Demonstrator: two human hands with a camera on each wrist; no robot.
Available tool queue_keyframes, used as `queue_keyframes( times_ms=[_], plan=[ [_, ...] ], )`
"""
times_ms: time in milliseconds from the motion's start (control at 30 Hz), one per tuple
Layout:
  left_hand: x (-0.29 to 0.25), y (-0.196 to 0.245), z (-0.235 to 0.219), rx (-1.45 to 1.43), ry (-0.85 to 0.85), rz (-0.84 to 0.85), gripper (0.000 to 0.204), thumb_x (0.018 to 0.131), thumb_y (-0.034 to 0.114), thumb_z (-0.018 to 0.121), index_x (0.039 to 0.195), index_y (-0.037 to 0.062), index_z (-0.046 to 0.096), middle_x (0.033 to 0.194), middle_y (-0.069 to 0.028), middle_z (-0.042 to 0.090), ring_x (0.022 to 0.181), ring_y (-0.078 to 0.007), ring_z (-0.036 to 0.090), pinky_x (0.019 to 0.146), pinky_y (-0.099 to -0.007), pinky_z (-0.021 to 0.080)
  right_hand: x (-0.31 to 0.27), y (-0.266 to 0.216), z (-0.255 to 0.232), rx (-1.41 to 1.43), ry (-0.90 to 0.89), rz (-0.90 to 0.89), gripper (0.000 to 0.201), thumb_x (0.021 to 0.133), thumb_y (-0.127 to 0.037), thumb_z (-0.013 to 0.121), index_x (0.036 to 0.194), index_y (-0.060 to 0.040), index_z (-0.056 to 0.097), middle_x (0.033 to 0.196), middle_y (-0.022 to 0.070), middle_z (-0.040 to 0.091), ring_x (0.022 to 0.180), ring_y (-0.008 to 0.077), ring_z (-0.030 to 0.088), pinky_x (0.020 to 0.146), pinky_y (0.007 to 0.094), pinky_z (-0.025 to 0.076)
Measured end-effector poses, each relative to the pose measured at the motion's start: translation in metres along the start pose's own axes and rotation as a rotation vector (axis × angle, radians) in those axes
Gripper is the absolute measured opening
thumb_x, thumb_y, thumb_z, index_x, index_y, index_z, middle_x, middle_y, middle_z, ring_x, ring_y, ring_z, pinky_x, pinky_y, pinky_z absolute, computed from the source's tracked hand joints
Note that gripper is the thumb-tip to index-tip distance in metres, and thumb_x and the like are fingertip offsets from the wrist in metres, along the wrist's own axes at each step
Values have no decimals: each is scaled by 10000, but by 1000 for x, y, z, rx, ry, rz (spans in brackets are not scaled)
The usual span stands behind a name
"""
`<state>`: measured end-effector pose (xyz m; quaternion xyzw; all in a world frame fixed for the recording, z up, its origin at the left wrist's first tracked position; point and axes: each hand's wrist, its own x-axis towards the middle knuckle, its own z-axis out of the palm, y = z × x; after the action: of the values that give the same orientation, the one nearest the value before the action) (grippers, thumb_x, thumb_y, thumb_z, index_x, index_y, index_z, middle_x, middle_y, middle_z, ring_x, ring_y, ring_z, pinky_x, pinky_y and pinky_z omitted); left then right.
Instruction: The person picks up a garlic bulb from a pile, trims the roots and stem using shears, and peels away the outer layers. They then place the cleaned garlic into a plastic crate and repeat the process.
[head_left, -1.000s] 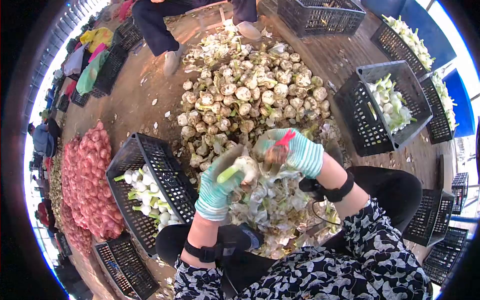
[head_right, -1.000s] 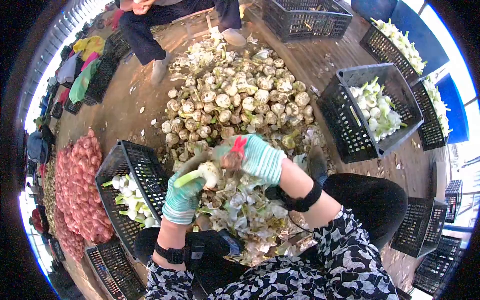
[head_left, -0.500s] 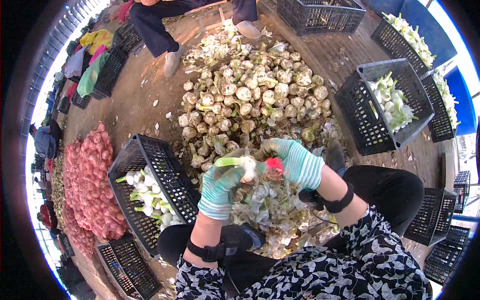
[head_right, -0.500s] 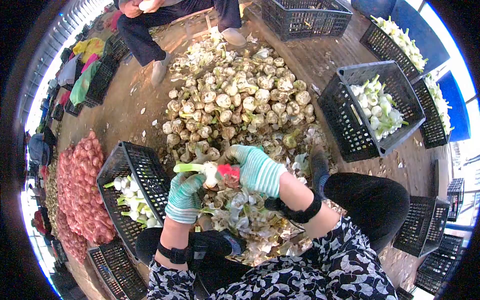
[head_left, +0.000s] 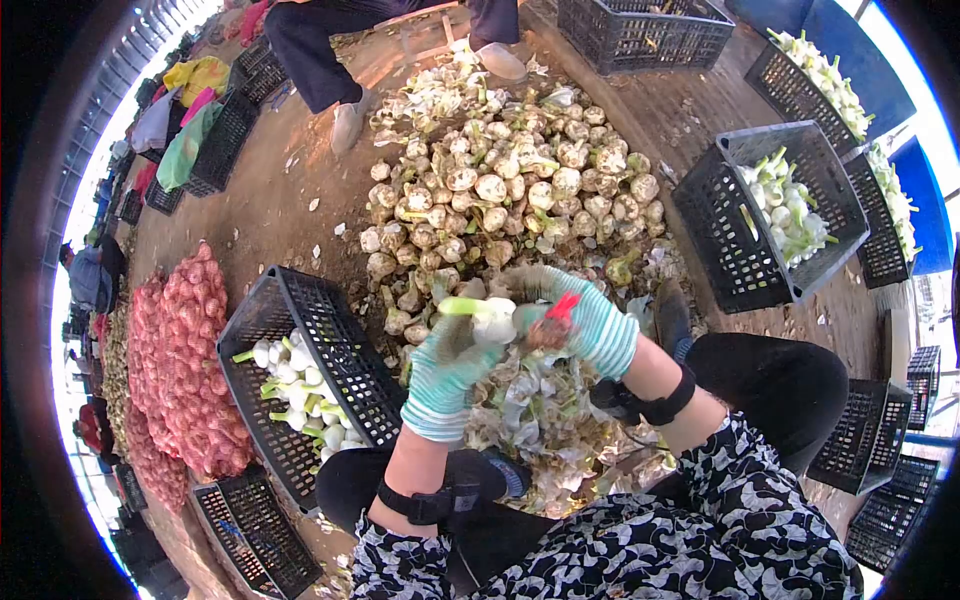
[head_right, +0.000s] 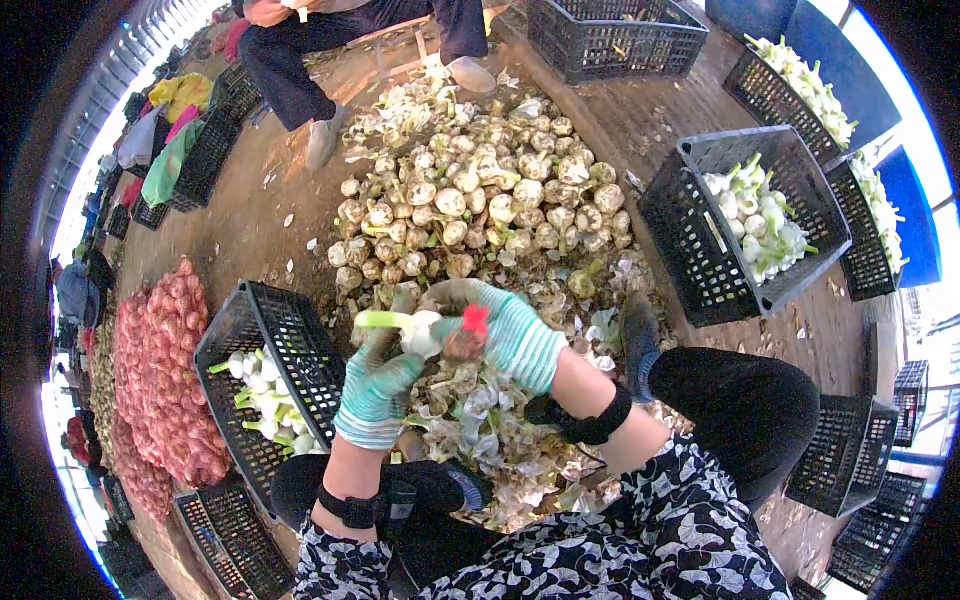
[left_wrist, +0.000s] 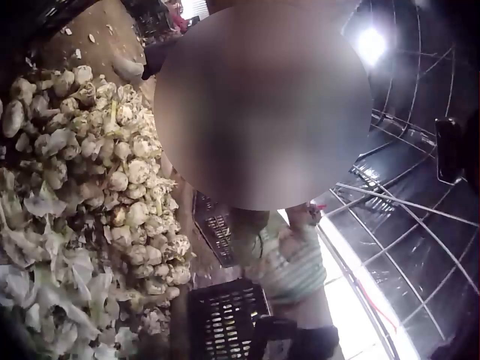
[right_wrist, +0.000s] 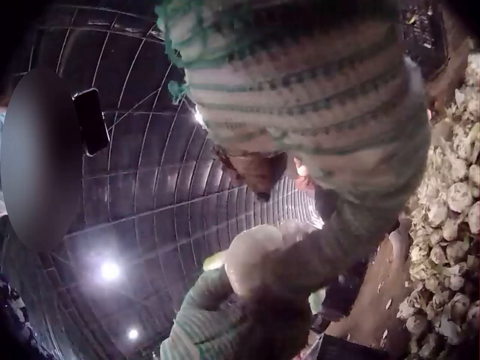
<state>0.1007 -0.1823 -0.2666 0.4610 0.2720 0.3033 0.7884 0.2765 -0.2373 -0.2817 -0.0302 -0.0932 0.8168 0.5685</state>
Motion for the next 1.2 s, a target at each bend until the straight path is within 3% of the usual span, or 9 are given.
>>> queue_keyframes(
  times_ms=[100,267,400,567,700,867,967,1100,1200],
  plan=[
    [-5,12,2,349,97,-67,536,686,4,637,1170,-17,408,1102,-96,500,971,-177,506,831,-291,421,3,21,34,-438,642,-117,210,808,-86,489,1003,-8,493,880,99,551,736,177,555,616,229,470],
    [-4,20,3,372,-46,-37,555,674,-62,588,1189,-20,388,1131,-122,486,999,-177,494,853,-287,405,-2,8,23,-1486,359,-415,205,697,31,595,894,-5,552,866,45,560,750,122,531,658,225,442],
    [-3,13,-1,361,-51,40,583,674,-60,590,1208,-24,360,1151,-131,469,1023,-183,479,863,-287,396,-2,0,-12,-145,438,-271,247,794,-10,446,1036,-17,497,843,98,570,694,147,536,576,241,442],
    [4,-2,-9,561,-8,199,616,674,-35,606,1227,-18,334,1187,-126,439,1052,-188,458,864,-299,395,2,3,-1,-161,245,27,202,836,-133,433,967,10,491,864,123,566,700,179,554,595,272,477],
    [1,8,7,-260,79,10,505,769,186,571,1198,-4,384,1165,-93,452,982,-175,486,843,-278,404,12,48,0,-1383,395,-689,167,788,-39,478,952,-18,506,868,96,553,709,155,541,601,266,468],
    [1,10,2,-278,233,32,433,816,297,505,1152,29,448,1134,-81,478,999,-158,466,862,-294,375,27,45,-107,212,288,-259,179,850,-63,350,951,10,478,824,117,547,673,162,535,595,252,458],
    [0,8,7,-161,282,62,414,825,286,491,1138,16,456,1140,-85,474,1008,-160,464,867,-290,362,28,41,14,-176,766,-282,247,838,-216,429,951,0,473,688,66,504,494,115,454,442,191,375],
    [0,5,2,-144,278,82,391,829,260,470,1132,13,459,1154,-85,470,1038,-168,446,867,-287,351,27,45,-20,148,564,71,349,853,-291,392,1017,11,457,653,94,525,469,108,450,415,182,356],
    [-4,13,4,-214,231,118,379,814,214,466,1137,15,456,1166,-88,464,1054,-176,437,881,-291,338,19,36,2,-465,677,-226,312,857,-252,375,1013,4,461,675,118,535,480,131,473,415,200,375]
  ],
)
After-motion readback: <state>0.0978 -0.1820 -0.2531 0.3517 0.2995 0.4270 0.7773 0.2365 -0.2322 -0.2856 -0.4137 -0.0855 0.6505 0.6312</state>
